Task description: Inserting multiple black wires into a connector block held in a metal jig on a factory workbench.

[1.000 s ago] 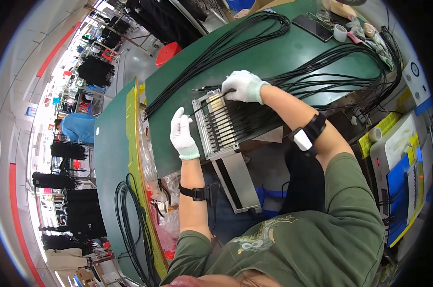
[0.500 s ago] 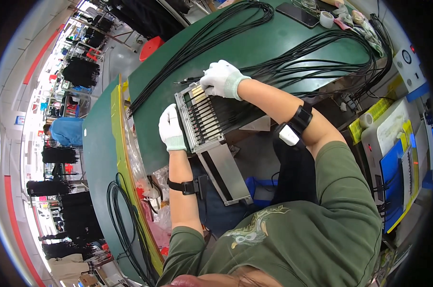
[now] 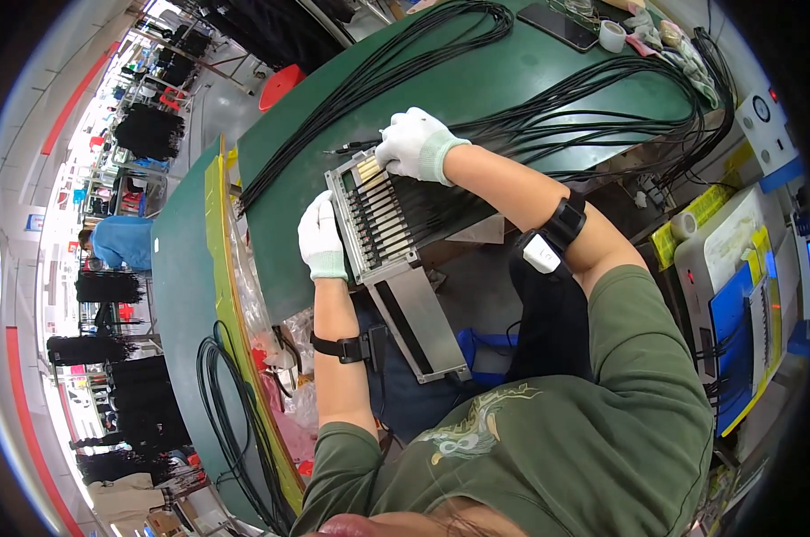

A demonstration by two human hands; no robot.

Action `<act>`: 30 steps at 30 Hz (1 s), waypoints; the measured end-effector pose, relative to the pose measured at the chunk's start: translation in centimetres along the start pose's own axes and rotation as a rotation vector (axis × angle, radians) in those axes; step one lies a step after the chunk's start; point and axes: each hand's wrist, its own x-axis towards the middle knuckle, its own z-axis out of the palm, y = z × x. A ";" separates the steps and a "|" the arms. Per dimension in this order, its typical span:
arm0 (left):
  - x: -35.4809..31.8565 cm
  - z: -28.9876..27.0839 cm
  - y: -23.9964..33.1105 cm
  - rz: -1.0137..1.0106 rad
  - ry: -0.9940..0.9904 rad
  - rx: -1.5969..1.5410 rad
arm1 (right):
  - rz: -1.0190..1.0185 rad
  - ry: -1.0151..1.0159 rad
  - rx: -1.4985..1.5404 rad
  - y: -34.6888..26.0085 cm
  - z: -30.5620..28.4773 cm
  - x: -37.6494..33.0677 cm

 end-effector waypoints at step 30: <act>0.2 1.3 1.7 0.063 0.090 -0.351 | -0.185 0.348 0.539 1.8 2.2 1.2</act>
